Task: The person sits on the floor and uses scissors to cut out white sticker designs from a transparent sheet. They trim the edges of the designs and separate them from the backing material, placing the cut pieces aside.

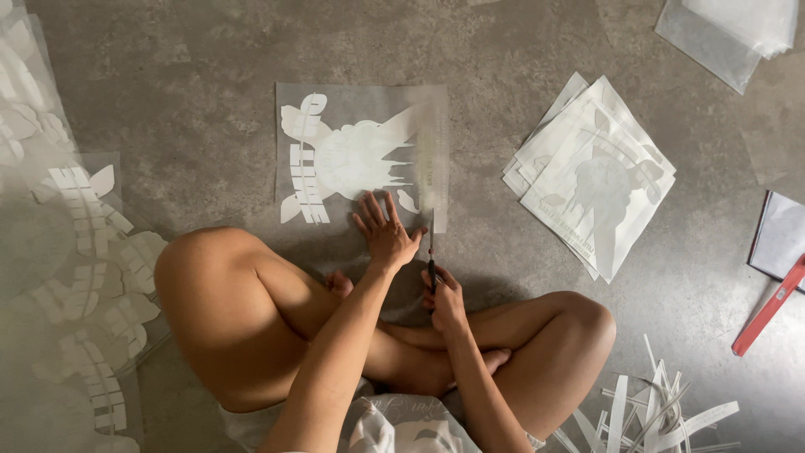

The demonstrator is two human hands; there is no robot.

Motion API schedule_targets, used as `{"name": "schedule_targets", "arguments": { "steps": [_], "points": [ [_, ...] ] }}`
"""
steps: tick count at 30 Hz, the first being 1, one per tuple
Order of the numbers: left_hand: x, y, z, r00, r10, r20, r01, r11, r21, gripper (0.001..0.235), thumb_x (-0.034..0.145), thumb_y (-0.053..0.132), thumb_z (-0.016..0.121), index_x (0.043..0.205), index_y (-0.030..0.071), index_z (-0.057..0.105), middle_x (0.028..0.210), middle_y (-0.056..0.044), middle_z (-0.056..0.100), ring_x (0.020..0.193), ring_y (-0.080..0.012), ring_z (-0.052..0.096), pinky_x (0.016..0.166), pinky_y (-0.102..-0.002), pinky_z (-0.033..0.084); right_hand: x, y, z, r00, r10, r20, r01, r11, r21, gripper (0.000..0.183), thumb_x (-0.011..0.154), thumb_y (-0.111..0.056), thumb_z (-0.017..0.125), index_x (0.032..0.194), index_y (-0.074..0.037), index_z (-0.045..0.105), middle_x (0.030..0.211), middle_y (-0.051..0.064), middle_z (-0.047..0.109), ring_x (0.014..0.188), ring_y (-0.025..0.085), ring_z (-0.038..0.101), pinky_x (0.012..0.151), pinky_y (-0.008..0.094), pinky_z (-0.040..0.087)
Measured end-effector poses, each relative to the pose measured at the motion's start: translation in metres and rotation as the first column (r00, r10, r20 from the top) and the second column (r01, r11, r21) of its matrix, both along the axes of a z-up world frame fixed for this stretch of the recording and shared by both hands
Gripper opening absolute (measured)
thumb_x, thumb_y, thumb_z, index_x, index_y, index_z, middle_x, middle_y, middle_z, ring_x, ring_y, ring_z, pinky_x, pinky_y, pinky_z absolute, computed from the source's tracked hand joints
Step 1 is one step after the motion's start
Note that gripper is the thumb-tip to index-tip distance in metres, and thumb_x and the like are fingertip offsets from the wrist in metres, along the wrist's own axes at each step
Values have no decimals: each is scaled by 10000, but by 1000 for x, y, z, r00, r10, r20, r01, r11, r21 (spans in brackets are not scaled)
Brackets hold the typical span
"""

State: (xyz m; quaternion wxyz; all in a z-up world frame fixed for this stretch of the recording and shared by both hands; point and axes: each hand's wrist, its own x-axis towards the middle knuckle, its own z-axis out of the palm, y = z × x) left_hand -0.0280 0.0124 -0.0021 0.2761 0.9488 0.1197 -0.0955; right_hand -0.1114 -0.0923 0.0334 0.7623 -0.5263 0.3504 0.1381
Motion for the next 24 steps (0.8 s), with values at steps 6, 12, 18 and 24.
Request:
{"name": "schedule_targets", "arguments": {
  "steps": [6, 12, 18, 24],
  "points": [
    [1, 0, 5, 998, -20, -60, 19, 1000, -8, 1019, 698, 545, 631, 1418, 57, 100, 1456, -273, -20, 1355, -423, -59, 1055, -575, -61, 3, -9, -7, 999, 40, -4, -40, 999, -18, 342, 815, -42, 635, 1126, 53, 529, 583, 4, 362, 455, 56, 313, 391, 184, 251],
    [2, 1, 8, 996, -26, -84, 24, 999, -24, 1014, 708, 527, 631, 1419, 58, 81, 1457, -268, -48, 1352, -421, -76, 1057, -571, -64, 12, -11, -10, 999, 51, -5, -51, 999, -12, 342, 819, -47, 625, 1132, 49, 528, 590, -2, 350, 460, 52, 294, 397, 190, 238],
    [4, 1, 2, 993, -36, -114, 35, 999, -8, 1034, 704, 556, 618, 1424, 70, 57, 1459, -260, -68, 1351, -415, -97, 1054, -572, -83, 21, -4, 3, 1000, 26, 14, -27, 1000, 14, 422, 821, -29, 611, 1207, 52, 461, 593, -3, 329, 450, 45, 266, 394, 197, 222],
    [5, 0, -6, 990, -44, -133, 45, 999, 9, 1050, 702, 578, 608, 1429, 78, 38, 1462, -255, -96, 1350, -410, -121, 1048, -573, -105, 34, -4, 6, 1000, 24, 19, -25, 999, 31, 466, 826, -21, 593, 1250, 30, 407, 598, 5, 360, 439, 41, 272, 396, 185, 211]
  ]
}}
